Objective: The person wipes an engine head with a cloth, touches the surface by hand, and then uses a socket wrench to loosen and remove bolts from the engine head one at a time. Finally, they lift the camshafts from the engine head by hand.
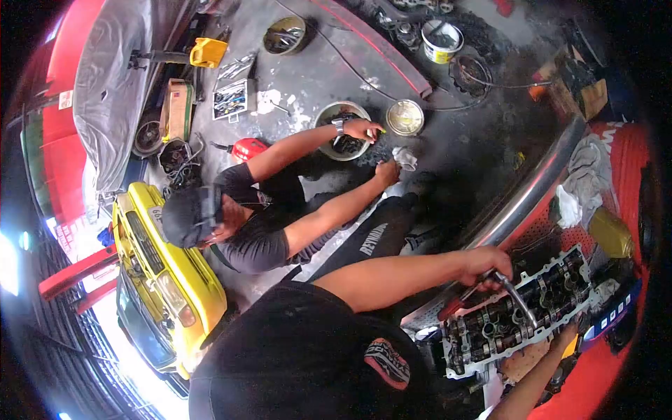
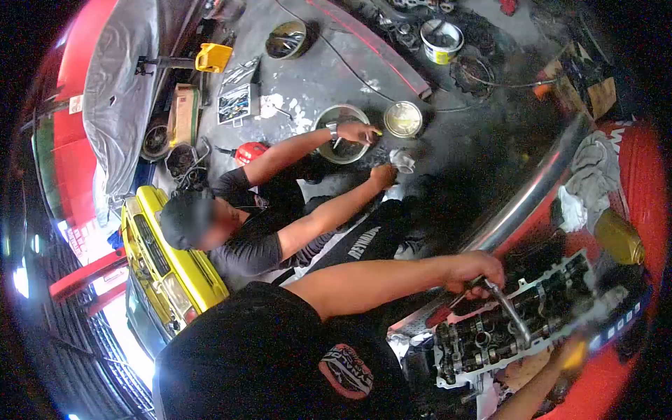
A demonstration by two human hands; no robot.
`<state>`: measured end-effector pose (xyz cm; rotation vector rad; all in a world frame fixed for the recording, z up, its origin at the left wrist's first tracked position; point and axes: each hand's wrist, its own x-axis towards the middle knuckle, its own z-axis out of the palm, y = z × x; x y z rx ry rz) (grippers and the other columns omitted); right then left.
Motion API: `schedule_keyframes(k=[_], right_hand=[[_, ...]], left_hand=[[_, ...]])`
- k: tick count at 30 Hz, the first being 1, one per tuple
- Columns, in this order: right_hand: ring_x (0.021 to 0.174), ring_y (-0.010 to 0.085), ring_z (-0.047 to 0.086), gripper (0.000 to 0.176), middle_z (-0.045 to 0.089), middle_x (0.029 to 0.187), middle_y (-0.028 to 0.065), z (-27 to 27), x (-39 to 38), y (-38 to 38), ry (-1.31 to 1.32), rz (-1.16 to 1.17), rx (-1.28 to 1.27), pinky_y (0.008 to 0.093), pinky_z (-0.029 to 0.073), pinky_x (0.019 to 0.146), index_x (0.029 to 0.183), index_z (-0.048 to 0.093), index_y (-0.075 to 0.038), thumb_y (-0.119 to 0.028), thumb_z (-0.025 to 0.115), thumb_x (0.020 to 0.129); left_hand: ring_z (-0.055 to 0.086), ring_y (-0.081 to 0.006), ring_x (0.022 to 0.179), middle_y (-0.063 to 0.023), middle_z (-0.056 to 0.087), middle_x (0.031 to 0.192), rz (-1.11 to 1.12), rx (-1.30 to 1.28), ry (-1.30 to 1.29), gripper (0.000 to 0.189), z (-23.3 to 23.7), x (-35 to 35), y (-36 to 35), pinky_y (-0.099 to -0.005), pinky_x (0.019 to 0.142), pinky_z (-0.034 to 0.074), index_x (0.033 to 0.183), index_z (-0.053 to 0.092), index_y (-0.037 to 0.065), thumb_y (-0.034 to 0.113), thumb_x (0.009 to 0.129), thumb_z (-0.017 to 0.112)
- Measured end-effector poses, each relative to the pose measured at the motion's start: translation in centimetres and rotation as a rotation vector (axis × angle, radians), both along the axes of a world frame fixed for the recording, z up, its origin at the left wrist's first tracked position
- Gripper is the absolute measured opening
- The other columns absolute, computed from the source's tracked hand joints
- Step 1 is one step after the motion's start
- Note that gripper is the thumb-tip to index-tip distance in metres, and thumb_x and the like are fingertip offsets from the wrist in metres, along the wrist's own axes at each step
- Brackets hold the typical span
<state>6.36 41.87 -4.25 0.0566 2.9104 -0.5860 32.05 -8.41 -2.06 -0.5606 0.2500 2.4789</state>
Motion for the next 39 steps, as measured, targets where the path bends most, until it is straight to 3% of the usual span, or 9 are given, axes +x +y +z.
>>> schedule_keyframes(k=[3,8,11,13,18,24,29,34,39], right_hand=[[0.098,0.0378,0.061,0.046,0.063,0.116,0.0205,5.9,2.5,-6.8,0.207,0.008,0.46,0.0455,0.045,0.091,0.12,0.061,0.0,-0.037,0.051,0.094],[0.096,0.0423,0.061,0.041,0.064,0.11,0.0262,12.1,10.5,-17.2,0.683,0.047,0.049,0.0461,0.048,0.087,0.117,0.061,0.004,-0.024,0.062,0.088],[0.088,0.0314,0.06,0.032,0.061,0.098,0.0181,21.4,23.2,-34.4,0.388,0.153,0.169,0.0416,0.047,0.083,0.111,0.055,0.006,-0.009,0.057,0.083],[0.094,0.0359,0.056,0.026,0.058,0.101,0.0187,16.0,28.5,-34.3,0.606,0.242,-0.26,0.0436,0.042,0.088,0.104,0.057,0.001,-0.008,0.056,0.08],[0.131,0.0378,0.038,0.064,0.04,0.14,0.0204,11.8,43.0,-34.4,0.348,0.377,-0.306,0.0501,0.027,0.111,0.136,0.04,0.0,-0.004,0.057,0.074],[0.133,0.0393,0.036,0.072,0.04,0.14,0.0183,12.6,45.0,-34.2,0.415,0.423,-0.002,0.0495,0.026,0.112,0.139,0.033,-0.002,-0.006,0.062,0.073],[0.101,0.0298,0.057,0.02,0.058,0.099,0.012,9.8,41.9,-32.5,0.32,0.473,-0.143,0.0446,0.046,0.084,0.098,0.053,-0.007,-0.019,0.059,0.083],[0.076,0.029,0.064,0.026,0.062,0.076,0.0085,9.8,40.5,-32.3,0.275,0.618,-0.136,0.0447,0.05,0.064,0.08,0.054,-0.012,-0.036,0.063,0.079],[0.083,0.0303,0.067,0.036,0.067,0.082,0.0111,9.2,37.9,-32.0,0.095,0.643,-0.077,0.0454,0.052,0.067,0.083,0.063,-0.011,-0.047,0.063,0.08]], left_hand=[[0.047,-0.013,0.041,-0.0079,0.057,0.063,0.053,-0.351,-0.185,0.01,1.1,5.1,0.1,-0.0261,0.035,0.034,0.083,0.06,0.003,0.012,0.08,0.063],[0.047,-0.014,0.041,-0.0059,0.054,0.059,0.119,-0.643,-0.259,0.012,1.4,10.3,1.1,-0.0285,0.035,0.034,0.082,0.059,0.004,0.009,0.076,0.069],[0.051,-0.0129,0.049,-0.0047,0.057,0.063,0.042,-0.798,-0.183,0.016,3.8,11.9,1.6,-0.0291,0.041,0.038,0.085,0.062,0.005,0.012,0.077,0.073],[0.056,-0.0124,0.056,-0.0061,0.064,0.07,0.008,-1.014,-0.136,0.021,4.8,12.9,2.7,-0.0288,0.048,0.044,0.09,0.064,0.005,0.015,0.075,0.074],[0.052,-0.0073,0.058,-0.0017,0.06,0.069,0.114,-1.264,0.049,0.021,6.7,14.7,2.7,-0.0255,0.049,0.041,0.093,0.064,0.0,0.009,0.075,0.071],[0.049,-0.0061,0.054,-0.0002,0.057,0.068,0.014,-1.184,0.122,0.02,8.2,16.5,3.2,-0.0242,0.046,0.037,0.093,0.061,0.001,0.005,0.076,0.071],[0.051,-0.0071,0.057,-0.0013,0.058,0.07,-0.072,-1.025,0.158,0.022,10.4,19.3,3.8,-0.0246,0.049,0.041,0.092,0.06,0.002,0.005,0.074,0.071],[0.06,-0.0143,0.066,-0.0069,0.061,0.072,-0.103,-1.411,0.579,0.028,10.9,20.5,3.0,-0.0309,0.062,0.049,0.098,0.059,0.005,0.006,0.072,0.068],[0.065,-0.0262,0.077,-0.0185,0.064,0.082,-0.158,-1.611,0.597,0.029,9.4,18.1,3.5,-0.0349,0.074,0.05,0.099,0.058,0.004,0.007,0.072,0.067]])
